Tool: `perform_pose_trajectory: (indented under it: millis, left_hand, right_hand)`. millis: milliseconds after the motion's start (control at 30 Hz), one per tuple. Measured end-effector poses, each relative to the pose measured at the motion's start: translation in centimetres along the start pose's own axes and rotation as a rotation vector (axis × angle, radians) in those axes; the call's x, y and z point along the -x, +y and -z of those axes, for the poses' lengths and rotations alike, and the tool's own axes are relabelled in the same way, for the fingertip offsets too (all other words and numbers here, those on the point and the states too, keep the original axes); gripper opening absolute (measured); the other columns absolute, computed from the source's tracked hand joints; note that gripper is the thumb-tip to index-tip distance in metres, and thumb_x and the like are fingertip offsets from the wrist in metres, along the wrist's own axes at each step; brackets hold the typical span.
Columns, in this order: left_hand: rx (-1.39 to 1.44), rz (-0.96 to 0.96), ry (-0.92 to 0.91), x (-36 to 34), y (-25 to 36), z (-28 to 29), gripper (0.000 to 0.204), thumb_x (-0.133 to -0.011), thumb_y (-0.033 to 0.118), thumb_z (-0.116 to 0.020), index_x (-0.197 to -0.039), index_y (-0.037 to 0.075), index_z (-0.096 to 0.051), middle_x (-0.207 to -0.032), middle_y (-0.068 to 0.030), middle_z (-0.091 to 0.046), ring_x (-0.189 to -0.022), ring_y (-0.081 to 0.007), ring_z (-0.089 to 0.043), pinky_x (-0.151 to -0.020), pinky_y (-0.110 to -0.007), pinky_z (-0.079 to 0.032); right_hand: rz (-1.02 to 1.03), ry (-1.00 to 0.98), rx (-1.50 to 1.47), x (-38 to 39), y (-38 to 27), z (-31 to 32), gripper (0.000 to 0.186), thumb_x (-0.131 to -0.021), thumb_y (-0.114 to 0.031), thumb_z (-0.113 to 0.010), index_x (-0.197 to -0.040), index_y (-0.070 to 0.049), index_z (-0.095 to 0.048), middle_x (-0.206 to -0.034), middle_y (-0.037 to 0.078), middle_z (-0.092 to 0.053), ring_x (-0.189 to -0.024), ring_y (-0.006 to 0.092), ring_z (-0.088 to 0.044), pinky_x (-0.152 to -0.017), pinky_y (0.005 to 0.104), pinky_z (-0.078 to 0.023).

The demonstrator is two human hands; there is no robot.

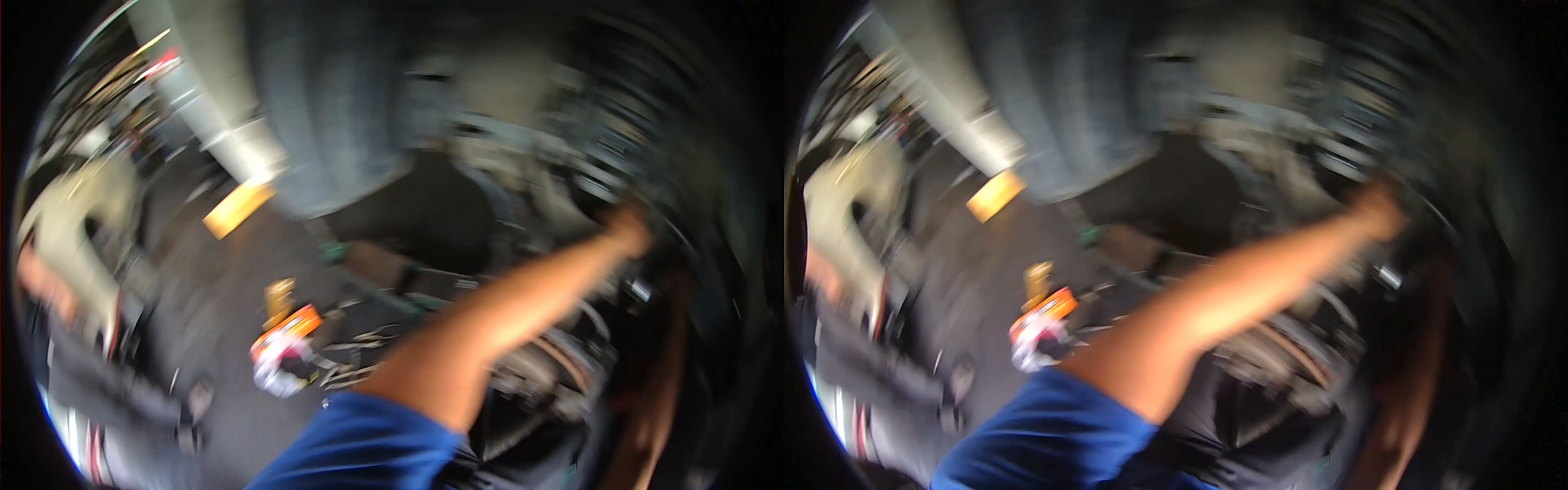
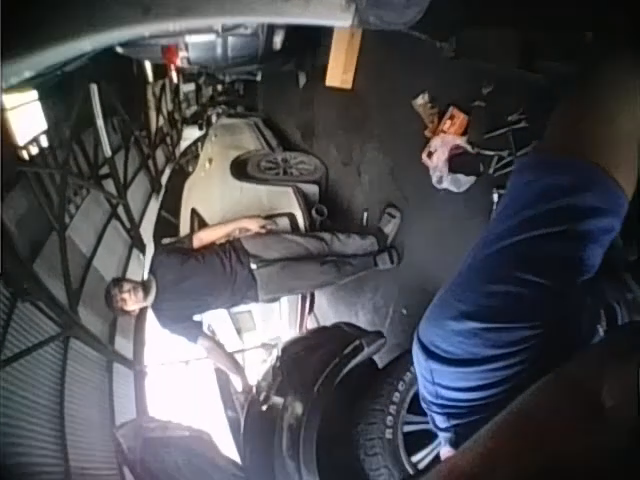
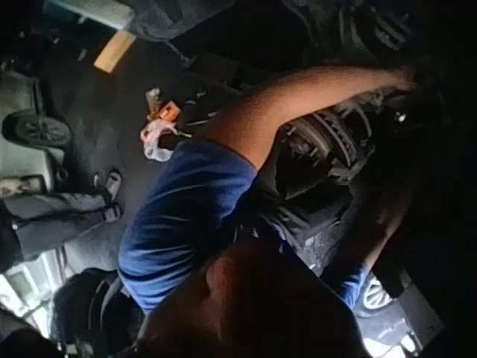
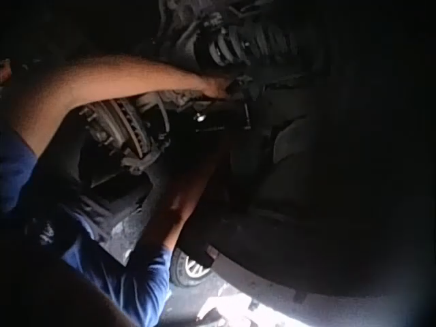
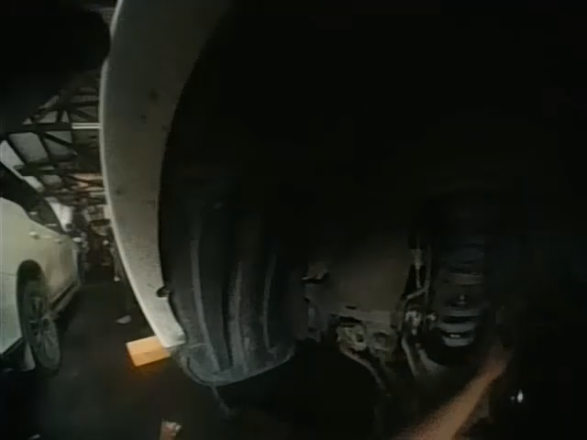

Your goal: Removing a car wheel and using a breaker bar and ratchet to loosen bolts on the suspension assembly.

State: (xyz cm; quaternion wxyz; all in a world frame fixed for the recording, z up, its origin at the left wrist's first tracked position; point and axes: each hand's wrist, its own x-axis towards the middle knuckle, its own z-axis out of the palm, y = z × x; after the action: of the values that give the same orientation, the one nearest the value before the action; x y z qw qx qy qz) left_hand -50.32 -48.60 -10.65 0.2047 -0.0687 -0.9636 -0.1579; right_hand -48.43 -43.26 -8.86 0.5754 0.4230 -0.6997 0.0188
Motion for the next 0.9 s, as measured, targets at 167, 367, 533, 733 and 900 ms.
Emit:
perform_pose_trajectory:
  millis: [167, 367, 533, 733, 900]
  left_hand:
    - [0.711, 0.145, -0.004, -1.5, 10.6, 1.6, 0.086, -0.083, 0.033, -0.062, -0.145, -0.003, -0.015, -0.137, -0.0239, -0.044, -0.130, -0.0349, -0.041, -0.108, -0.049, -0.029]
    - [0.675, 0.231, 0.050, -0.5, 4.5, 1.0, 0.092, -0.077, 0.023, -0.069, -0.143, -0.005, -0.011, -0.130, -0.0247, -0.049, -0.125, -0.0367, -0.045, -0.106, -0.052, -0.029]
    - [0.698, 0.188, 0.035, -1.6, 7.2, 1.7, 0.088, -0.079, 0.024, -0.067, -0.142, -0.005, -0.014, -0.128, -0.0243, -0.051, -0.125, -0.0360, -0.046, -0.106, -0.052, -0.028]
    - [0.654, 0.238, 0.030, 0.8, 3.8, 2.2, 0.077, -0.085, 0.037, -0.059, -0.139, -0.005, -0.023, -0.131, -0.0225, -0.049, -0.124, -0.0350, -0.047, -0.101, -0.054, -0.032]
    - [0.646, 0.201, 0.062, -0.1, 5.9, 2.0, 0.086, -0.079, 0.033, -0.066, -0.142, -0.004, -0.020, -0.137, -0.0227, -0.044, -0.130, -0.0346, -0.040, -0.107, -0.057, -0.026]
  right_hand:
    - [0.004, 0.005, -0.296, -22.1, -13.5, 25.2, 0.028, -0.095, -0.024, -0.044, -0.113, -0.012, -0.062, -0.095, 0.009, -0.064, -0.084, 0.0208, -0.061, -0.075, 0.0400, -0.052]
    - [-0.084, -0.064, -0.590, -16.6, -12.4, 20.3, 0.029, -0.096, -0.025, -0.043, -0.115, -0.012, -0.061, -0.096, 0.008, -0.064, -0.083, 0.0203, -0.061, -0.074, 0.0400, -0.051]
    - [-0.199, -0.178, -0.649, -13.4, -9.4, 18.6, 0.030, -0.096, -0.025, -0.043, -0.117, -0.012, -0.060, -0.096, 0.008, -0.064, -0.082, 0.0198, -0.060, -0.073, 0.0399, -0.051]
    - [-0.345, -0.320, -0.812, -7.8, -5.7, 11.5, 0.032, -0.097, -0.025, -0.042, -0.119, -0.012, -0.059, -0.097, 0.008, -0.064, -0.081, 0.0192, -0.060, -0.072, 0.0399, -0.051]
    - [-0.515, -0.421, -0.815, -1.7, -1.2, 11.1, 0.033, -0.097, -0.026, -0.041, -0.122, -0.011, -0.058, -0.097, 0.008, -0.064, -0.080, 0.0188, -0.060, -0.072, 0.0399, -0.051]
